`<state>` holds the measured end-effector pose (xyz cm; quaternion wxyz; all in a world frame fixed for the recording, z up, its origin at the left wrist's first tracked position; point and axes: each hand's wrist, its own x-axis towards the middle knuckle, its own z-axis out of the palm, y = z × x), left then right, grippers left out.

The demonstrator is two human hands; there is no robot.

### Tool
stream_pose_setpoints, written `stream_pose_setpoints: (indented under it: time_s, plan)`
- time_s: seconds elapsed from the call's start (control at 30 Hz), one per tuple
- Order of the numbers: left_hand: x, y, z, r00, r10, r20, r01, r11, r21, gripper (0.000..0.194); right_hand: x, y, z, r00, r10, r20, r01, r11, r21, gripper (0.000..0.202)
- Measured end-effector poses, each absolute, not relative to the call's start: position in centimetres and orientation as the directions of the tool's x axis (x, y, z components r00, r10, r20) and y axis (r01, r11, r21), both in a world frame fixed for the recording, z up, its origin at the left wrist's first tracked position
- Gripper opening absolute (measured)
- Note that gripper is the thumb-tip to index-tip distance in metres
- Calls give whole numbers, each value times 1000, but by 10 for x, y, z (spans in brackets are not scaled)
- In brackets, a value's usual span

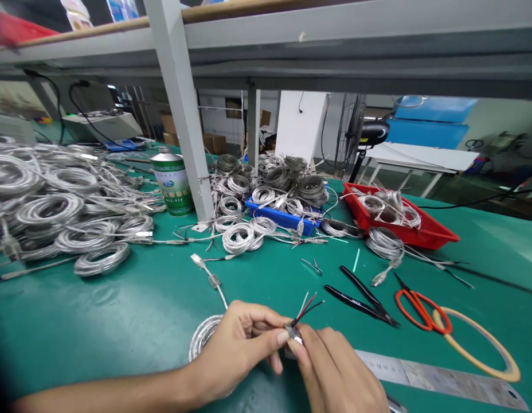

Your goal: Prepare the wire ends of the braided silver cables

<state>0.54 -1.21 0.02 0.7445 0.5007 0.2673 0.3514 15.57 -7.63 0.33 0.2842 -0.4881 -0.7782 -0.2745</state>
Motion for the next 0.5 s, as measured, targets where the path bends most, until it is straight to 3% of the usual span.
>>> stream_pose_setpoints:
  time_s: [0.5]
  plan:
    - [6, -11, 4, 594, 800, -79, -303, 314, 900, 24, 156, -75, 7, -291, 612, 735, 917, 396, 34, 34]
